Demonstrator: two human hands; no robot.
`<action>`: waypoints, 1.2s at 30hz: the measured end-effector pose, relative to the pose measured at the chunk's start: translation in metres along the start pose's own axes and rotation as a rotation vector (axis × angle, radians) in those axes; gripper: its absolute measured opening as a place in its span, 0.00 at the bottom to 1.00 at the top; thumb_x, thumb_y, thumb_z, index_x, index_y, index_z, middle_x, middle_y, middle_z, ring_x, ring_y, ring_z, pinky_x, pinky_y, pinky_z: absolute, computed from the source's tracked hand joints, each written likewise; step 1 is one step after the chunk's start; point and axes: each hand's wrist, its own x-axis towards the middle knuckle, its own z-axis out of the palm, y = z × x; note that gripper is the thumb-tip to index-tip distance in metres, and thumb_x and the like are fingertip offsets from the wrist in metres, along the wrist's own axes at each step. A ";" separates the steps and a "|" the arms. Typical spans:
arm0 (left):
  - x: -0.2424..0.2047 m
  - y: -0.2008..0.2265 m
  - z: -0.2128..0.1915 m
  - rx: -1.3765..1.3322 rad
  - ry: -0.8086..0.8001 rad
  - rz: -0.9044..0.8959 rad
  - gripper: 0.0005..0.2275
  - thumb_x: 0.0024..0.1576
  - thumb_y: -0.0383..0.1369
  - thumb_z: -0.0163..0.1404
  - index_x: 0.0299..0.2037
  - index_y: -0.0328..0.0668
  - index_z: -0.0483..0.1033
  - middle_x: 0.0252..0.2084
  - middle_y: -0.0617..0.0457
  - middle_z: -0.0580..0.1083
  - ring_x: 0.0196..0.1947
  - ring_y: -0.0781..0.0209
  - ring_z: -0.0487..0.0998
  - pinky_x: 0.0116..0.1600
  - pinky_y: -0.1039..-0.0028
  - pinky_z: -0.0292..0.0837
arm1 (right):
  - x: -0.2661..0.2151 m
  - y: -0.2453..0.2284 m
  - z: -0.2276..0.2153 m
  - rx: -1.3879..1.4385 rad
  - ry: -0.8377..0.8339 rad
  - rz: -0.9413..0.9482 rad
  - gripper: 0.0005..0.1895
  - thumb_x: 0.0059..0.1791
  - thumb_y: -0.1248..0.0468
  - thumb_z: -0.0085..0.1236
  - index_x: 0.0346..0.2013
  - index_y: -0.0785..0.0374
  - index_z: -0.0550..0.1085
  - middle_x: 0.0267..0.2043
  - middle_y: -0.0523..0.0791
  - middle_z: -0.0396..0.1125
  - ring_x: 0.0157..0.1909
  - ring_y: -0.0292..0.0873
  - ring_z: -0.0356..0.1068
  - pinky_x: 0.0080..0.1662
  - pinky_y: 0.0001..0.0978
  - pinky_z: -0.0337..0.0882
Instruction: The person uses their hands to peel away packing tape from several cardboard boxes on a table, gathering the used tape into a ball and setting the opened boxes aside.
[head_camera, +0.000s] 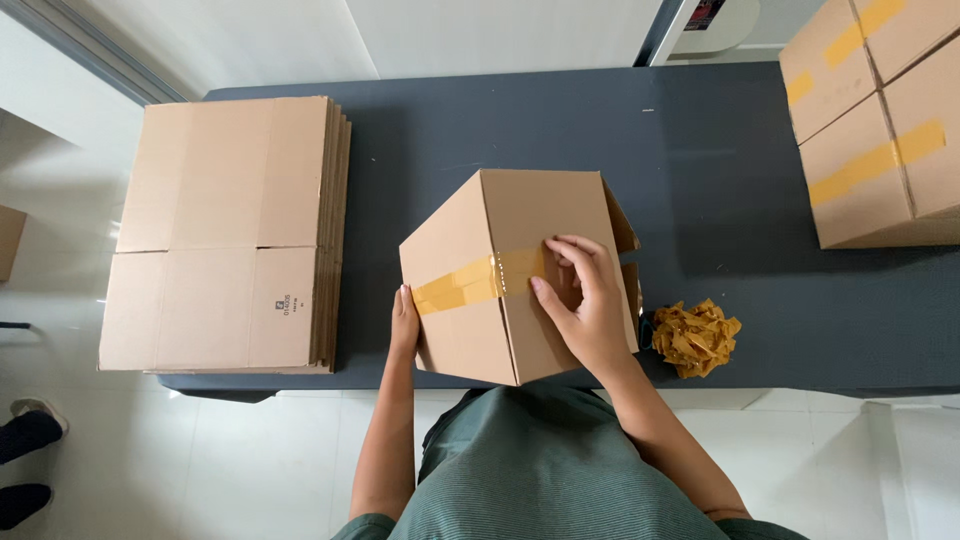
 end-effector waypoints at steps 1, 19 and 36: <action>-0.002 0.008 0.001 -0.002 -0.001 0.005 0.23 0.62 0.49 0.28 0.52 0.40 0.66 0.46 0.39 0.69 0.48 0.46 0.69 0.49 0.55 0.65 | 0.000 0.000 0.001 -0.012 0.010 0.014 0.18 0.46 0.61 0.54 0.49 0.61 0.66 0.49 0.48 0.57 0.41 0.45 0.63 0.41 0.34 0.65; -0.140 0.251 0.023 0.112 -0.422 0.584 0.31 0.52 0.49 0.33 0.66 0.49 0.42 0.68 0.41 0.40 0.66 0.37 0.36 0.63 0.44 0.31 | 0.014 0.006 0.027 -0.136 0.239 0.047 0.04 0.47 0.67 0.51 0.37 0.59 0.72 0.34 0.43 0.61 0.24 0.39 0.62 0.29 0.29 0.67; -0.155 0.254 0.022 0.050 -0.505 0.827 0.41 0.40 0.30 0.46 0.65 0.36 0.38 0.68 0.43 0.39 0.68 0.42 0.34 0.65 0.52 0.22 | 0.016 0.002 0.032 -0.178 0.271 0.028 0.02 0.48 0.68 0.51 0.33 0.59 0.73 0.28 0.42 0.61 0.23 0.40 0.64 0.28 0.27 0.67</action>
